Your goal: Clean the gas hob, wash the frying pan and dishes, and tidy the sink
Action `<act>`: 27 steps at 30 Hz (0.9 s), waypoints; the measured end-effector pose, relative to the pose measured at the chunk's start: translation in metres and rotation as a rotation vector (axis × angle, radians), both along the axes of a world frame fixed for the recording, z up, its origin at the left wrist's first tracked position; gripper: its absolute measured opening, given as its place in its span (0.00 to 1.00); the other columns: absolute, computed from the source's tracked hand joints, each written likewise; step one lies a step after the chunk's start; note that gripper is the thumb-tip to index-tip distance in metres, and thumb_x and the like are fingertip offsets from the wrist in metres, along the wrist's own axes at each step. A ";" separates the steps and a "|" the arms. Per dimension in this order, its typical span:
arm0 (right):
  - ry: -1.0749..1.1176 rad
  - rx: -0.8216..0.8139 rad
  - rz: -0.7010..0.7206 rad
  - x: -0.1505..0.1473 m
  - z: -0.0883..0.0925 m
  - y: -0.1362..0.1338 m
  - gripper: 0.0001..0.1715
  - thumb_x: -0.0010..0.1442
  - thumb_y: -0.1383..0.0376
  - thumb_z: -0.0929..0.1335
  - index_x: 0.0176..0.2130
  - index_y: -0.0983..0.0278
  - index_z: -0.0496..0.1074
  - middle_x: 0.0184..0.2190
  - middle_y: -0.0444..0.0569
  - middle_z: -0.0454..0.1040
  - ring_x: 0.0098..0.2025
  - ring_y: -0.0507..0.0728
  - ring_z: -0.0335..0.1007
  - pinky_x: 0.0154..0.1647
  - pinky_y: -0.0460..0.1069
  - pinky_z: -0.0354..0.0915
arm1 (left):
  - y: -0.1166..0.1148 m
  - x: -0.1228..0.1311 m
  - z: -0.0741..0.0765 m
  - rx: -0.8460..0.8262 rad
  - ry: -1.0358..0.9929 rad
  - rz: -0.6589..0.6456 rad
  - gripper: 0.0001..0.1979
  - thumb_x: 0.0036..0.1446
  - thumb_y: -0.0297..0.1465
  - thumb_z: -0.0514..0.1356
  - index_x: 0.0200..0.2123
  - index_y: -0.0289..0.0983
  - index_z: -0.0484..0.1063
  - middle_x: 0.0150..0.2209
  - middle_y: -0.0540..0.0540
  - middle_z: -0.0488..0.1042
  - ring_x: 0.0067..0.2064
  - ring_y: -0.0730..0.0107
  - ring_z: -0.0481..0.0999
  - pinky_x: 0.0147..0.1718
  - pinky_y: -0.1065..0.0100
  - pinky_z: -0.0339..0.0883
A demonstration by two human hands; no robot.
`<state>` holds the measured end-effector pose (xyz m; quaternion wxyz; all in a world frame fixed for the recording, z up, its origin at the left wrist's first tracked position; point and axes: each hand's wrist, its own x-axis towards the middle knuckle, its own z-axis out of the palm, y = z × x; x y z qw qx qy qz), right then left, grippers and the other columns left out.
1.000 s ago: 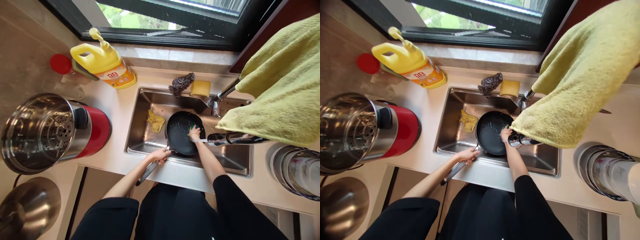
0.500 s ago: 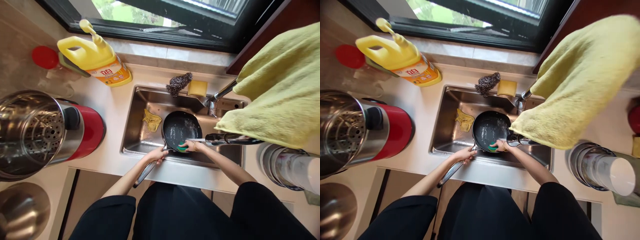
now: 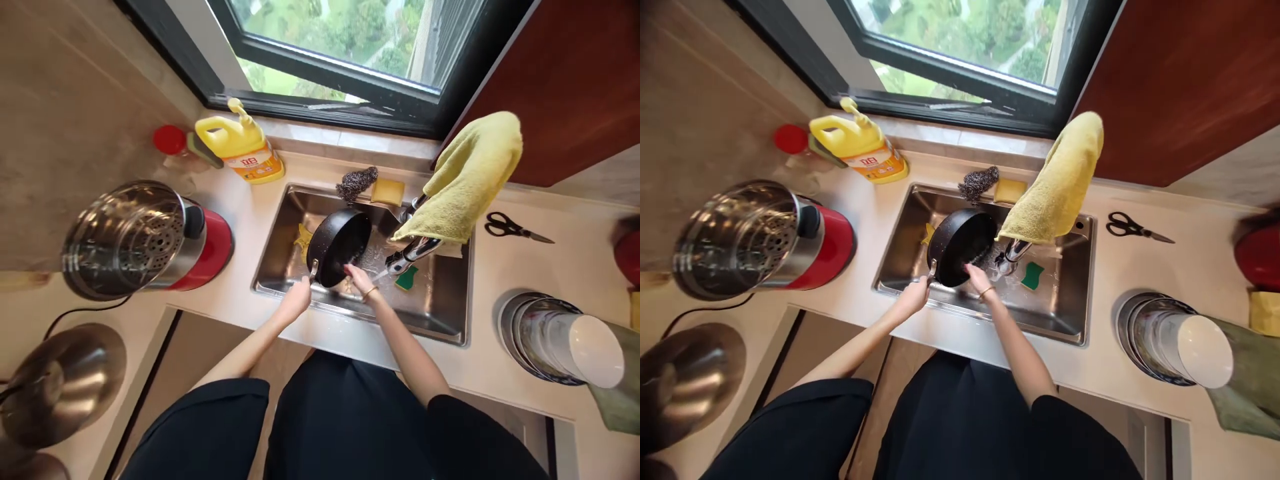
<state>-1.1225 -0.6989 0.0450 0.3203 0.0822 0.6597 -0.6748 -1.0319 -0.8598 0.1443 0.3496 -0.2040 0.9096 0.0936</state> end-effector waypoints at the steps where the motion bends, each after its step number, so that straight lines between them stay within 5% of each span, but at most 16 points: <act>1: 0.000 -0.076 -0.007 0.008 0.009 -0.020 0.19 0.51 0.49 0.69 0.31 0.63 0.75 0.35 0.47 0.78 0.43 0.54 0.72 0.51 0.51 0.64 | -0.001 0.005 0.007 -0.066 0.032 -0.022 0.14 0.61 0.24 0.45 0.49 0.28 0.61 0.39 0.28 0.75 0.41 0.52 0.79 0.38 0.60 0.70; 4: 0.007 -0.249 -0.108 0.032 0.038 -0.069 0.23 0.49 0.45 0.69 0.27 0.63 0.71 0.27 0.43 0.75 0.36 0.52 0.70 0.42 0.47 0.66 | -0.005 0.021 0.028 -0.206 0.111 -0.036 0.17 0.59 0.19 0.43 0.50 0.27 0.59 0.38 0.28 0.75 0.43 0.50 0.79 0.40 0.58 0.69; 8: -0.065 -0.250 -0.241 0.055 0.062 -0.090 0.29 0.45 0.42 0.70 0.18 0.62 0.61 0.14 0.36 0.61 0.23 0.48 0.59 0.28 0.45 0.60 | -0.013 0.053 0.045 -0.255 0.219 0.107 0.15 0.61 0.22 0.44 0.49 0.27 0.60 0.36 0.29 0.76 0.40 0.49 0.79 0.37 0.59 0.69; 14: 0.070 -0.474 -0.103 0.082 0.089 -0.098 0.21 0.44 0.49 0.73 0.26 0.64 0.73 0.25 0.42 0.73 0.34 0.52 0.68 0.41 0.47 0.63 | -0.010 0.102 0.027 -0.072 0.414 0.477 0.12 0.63 0.32 0.49 0.47 0.35 0.65 0.39 0.35 0.78 0.43 0.55 0.78 0.37 0.66 0.66; 18: 0.142 -0.553 -0.009 0.095 0.106 -0.103 0.18 0.44 0.53 0.74 0.30 0.64 0.77 0.33 0.45 0.77 0.42 0.55 0.69 0.50 0.50 0.61 | -0.020 0.121 0.016 0.016 0.596 0.585 0.10 0.61 0.33 0.52 0.41 0.37 0.69 0.38 0.39 0.78 0.42 0.57 0.78 0.35 0.68 0.63; 21: 0.086 -0.587 0.154 0.095 0.101 -0.075 0.17 0.42 0.65 0.76 0.36 0.63 0.77 0.39 0.46 0.78 0.47 0.56 0.69 0.54 0.51 0.59 | -0.041 0.133 0.015 0.069 0.683 0.550 0.09 0.59 0.33 0.54 0.40 0.37 0.70 0.33 0.42 0.78 0.37 0.59 0.78 0.31 0.70 0.60; 23: -0.078 -0.568 0.130 0.086 0.092 -0.036 0.20 0.41 0.73 0.74 0.37 0.62 0.76 0.39 0.47 0.78 0.47 0.56 0.70 0.53 0.52 0.61 | -0.054 0.140 0.014 0.107 0.703 0.511 0.08 0.58 0.34 0.54 0.39 0.38 0.69 0.30 0.44 0.76 0.34 0.60 0.77 0.29 0.70 0.59; 27: -0.249 -0.505 -0.463 0.035 0.079 0.052 0.08 0.53 0.75 0.63 0.27 0.64 0.68 0.22 0.47 0.71 0.30 0.54 0.71 0.43 0.55 0.67 | -0.057 0.147 0.004 0.205 0.735 0.509 0.08 0.57 0.36 0.54 0.34 0.38 0.67 0.26 0.46 0.73 0.30 0.61 0.75 0.28 0.69 0.59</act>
